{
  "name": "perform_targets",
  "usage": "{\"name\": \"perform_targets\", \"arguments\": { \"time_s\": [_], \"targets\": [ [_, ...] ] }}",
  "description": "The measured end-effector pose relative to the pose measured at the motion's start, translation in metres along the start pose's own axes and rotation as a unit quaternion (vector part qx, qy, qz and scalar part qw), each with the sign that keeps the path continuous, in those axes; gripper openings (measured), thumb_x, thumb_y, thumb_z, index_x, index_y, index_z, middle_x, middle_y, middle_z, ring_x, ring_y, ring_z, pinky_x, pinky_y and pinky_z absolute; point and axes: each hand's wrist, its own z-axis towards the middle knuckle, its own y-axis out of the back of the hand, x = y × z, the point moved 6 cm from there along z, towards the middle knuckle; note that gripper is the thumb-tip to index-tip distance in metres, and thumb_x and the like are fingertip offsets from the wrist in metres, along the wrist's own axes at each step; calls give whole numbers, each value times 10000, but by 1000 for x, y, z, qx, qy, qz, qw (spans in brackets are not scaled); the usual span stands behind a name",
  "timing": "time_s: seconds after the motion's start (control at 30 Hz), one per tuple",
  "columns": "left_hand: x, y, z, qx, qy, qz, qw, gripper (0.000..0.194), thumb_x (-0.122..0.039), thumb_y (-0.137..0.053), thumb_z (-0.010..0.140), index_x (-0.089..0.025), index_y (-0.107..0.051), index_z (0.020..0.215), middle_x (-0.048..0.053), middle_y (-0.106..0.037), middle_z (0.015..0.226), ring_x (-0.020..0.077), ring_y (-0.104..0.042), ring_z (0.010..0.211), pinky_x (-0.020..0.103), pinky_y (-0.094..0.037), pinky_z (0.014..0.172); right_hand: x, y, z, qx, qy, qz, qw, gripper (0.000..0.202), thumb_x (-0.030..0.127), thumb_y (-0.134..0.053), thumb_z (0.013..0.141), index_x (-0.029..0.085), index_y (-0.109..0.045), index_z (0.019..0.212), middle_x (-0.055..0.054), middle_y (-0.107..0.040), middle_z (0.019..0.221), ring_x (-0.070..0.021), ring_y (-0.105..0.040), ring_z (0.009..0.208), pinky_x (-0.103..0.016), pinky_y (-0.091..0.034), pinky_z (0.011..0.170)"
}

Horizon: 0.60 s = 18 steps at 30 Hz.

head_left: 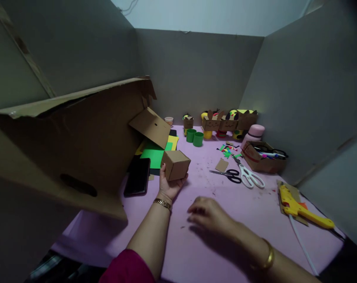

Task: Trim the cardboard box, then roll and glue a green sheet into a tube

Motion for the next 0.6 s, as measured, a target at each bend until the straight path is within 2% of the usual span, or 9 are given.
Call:
{"name": "perform_targets", "arguments": {
  "time_s": [0.07,0.1,0.23,0.33,0.4,0.47,0.53,0.57,0.6],
  "targets": [
    [0,1,-1,-6,-1,0,1000,424,-471,-556,803,-183,-607,1110,102,-727,931,266,-674,856,415,-538,723,29,-23,-4,47,37,20,998,42,214,-715,717,237,-709,752,24,-665,722,-142,-600,694,-204,-433,621],
    [0,1,-1,-8,-1,0,1000,430,-473,-557,802,-181,-606,1114,104,-727,931,267,-674,858,417,-538,724,37,-31,-6,56,38,22,997,40,191,-699,731,225,-702,752,11,-669,752,-144,-599,698,-207,-424,606],
    [1,1,-2,-11,-2,1,1000,417,-466,-553,812,-183,-608,1113,101,-729,925,267,-675,862,424,-539,727,39,-40,-8,63,24,15,998,151,65,-580,780,176,-670,730,-37,-662,749,-159,-582,671,-233,-406,585],
    [1,2,-2,-13,-5,0,1000,406,-462,-557,812,-188,-612,1107,93,-730,915,267,-675,869,422,-538,729,41,-30,-6,45,35,29,998,162,81,-522,823,170,-644,766,-53,-660,767,-171,-587,686,-253,-435,615],
    [1,3,-1,-16,-5,0,1000,411,-458,-565,809,-183,-611,1111,96,-729,912,268,-675,863,422,-539,725,57,-13,-2,-26,68,72,995,178,116,-462,867,167,-625,813,-71,-662,772,-179,-593,694,-271,-459,636],
    [1,4,-2,-19,-5,1,1000,424,-454,-571,807,-173,-608,1122,103,-729,912,272,-675,855,424,-541,721,86,8,3,-129,129,136,974,189,157,-432,894,169,-611,835,-83,-665,751,-188,-602,699,-285,-480,639],
    [0,4,-3,-23,-6,3,1000,428,-452,-571,809,-171,-604,1130,105,-730,911,275,-675,858,430,-542,726,121,22,10,-190,189,192,944,182,157,-427,888,187,-607,891,-82,-690,820,-189,-624,771,-297,-501,701],
    [0,4,-3,-25,-8,4,1000,419,-449,-571,811,-176,-604,1127,103,-731,908,275,-677,857,431,-543,727,140,26,16,-200,218,209,932,186,161,-425,880,205,-604,909,-75,-704,869,-188,-634,807,-309,-509,738],
    [-1,3,-4,-27,-10,5,1000,402,-443,-571,813,-183,-607,1119,101,-733,906,273,-678,854,432,-544,726,156,24,25,-169,231,208,935,177,180,-441,870,236,-604,910,-49,-713,899,-190,-641,828,-330,-511,776]
  ]
}}
